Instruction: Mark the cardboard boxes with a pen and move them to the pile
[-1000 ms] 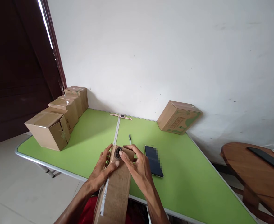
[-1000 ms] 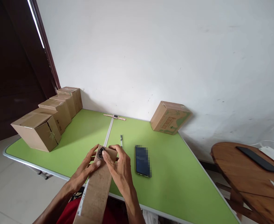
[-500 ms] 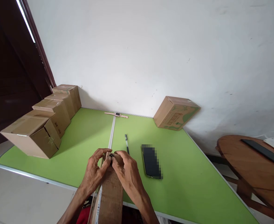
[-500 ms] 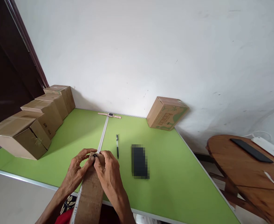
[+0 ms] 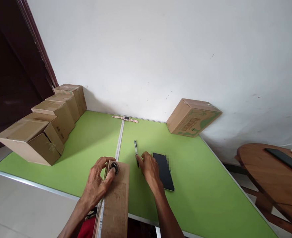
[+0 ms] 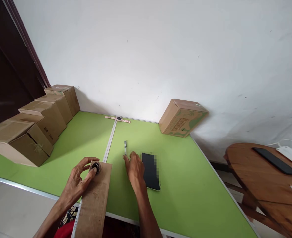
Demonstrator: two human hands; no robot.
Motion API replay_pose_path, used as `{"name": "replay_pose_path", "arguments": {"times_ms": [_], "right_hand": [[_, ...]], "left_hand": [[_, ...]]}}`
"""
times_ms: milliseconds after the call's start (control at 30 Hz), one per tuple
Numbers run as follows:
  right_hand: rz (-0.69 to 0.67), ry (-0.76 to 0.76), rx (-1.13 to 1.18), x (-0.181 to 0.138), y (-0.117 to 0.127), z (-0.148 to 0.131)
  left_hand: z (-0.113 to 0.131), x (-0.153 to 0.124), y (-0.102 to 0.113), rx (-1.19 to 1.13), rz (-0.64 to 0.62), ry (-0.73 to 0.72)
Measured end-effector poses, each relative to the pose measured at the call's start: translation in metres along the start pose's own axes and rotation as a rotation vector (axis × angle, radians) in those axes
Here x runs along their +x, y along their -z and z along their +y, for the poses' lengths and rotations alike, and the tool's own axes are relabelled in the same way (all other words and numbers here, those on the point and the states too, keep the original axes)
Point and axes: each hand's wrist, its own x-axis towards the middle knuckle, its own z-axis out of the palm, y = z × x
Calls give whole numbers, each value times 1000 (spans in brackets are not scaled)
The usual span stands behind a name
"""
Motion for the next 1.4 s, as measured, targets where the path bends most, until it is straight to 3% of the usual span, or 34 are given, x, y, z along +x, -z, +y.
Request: {"name": "replay_pose_path", "arguments": {"times_ms": [133, 233, 467, 600, 667, 800, 900, 1400], "right_hand": [[-16, -106, 18, 22, -16, 7], [-98, -106, 181, 21, -12, 1], [-290, 23, 804, -31, 40, -40], [-424, 134, 1185, -60, 46, -63], [-333, 220, 1173, -70, 38, -66], [-67, 388, 894, -85, 16, -62], [18, 488, 749, -92, 5, -59], [-73, 528, 682, -93, -2, -47]], "left_hand": [[3, 1, -1, -20, -15, -6], [5, 3, 1, -53, -3, 10], [-10, -2, -4, -63, -6, -30], [-6, -7, -7, -53, -57, -75], [-1, -10, -5, -48, -88, -106], [6, -14, -2, -53, -133, -197], [6, -16, -1, -56, -153, -231], [5, -15, -3, -71, -141, -206]]}}
